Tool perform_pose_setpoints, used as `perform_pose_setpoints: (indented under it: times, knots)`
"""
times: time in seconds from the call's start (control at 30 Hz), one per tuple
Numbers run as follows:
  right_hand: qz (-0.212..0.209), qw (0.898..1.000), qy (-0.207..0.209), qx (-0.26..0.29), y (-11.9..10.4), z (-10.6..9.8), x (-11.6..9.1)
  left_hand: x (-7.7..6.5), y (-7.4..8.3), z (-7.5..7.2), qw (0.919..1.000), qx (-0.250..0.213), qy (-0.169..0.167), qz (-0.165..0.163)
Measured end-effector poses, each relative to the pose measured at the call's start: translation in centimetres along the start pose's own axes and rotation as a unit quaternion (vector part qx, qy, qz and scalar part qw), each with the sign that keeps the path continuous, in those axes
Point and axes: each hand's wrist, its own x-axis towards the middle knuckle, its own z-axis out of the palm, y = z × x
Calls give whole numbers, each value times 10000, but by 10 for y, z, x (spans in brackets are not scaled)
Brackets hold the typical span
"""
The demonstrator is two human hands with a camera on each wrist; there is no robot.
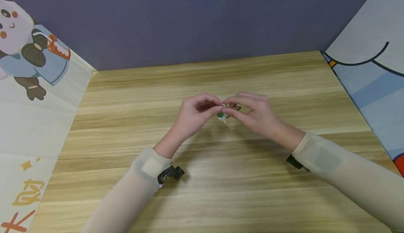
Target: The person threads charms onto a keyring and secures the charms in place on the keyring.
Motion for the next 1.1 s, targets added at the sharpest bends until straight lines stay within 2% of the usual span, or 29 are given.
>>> perform_pose_setpoints:
  times: [0.07, 0.17, 0.37, 0.5, 0.63, 0.7, 0.8, 0.97, 1.1]
  knots:
    - [101, 9999, -76, -75, 0, -1, 0, 0, -1, -1, 9991, 370, -6, 230]
    - [332, 9992, -210, -66, 0, -3, 0, 1, 0, -3, 9959, 687, -108, 572]
    - [900, 9950, -337, 286, 1, -6, -2, 0, 2, -3, 9947, 569, -265, 811]
    - [1727, 9826, -393, 565, -3, -8, -2, -1, 1, -2, 9976, 277, -280, 573]
    - [2592, 9590, -301, 1105, -7, -9, 0, -3, -2, -1, 9996, -7, -272, 127]
    - [2911, 9468, -239, 1354, -8, -9, 1, -3, -4, 1, 9997, -34, -245, 45]
    - [3118, 9380, -205, 1500, -9, -9, 2, -3, -7, 3, 9998, -5, -173, 105]
    - [3002, 9450, -411, 1233, -10, -8, 3, -4, -7, 2, 9992, -289, -41, 263]
    - [2947, 9449, -900, 1102, -9, -8, 2, -4, -5, -1, 9986, -477, 48, 243]
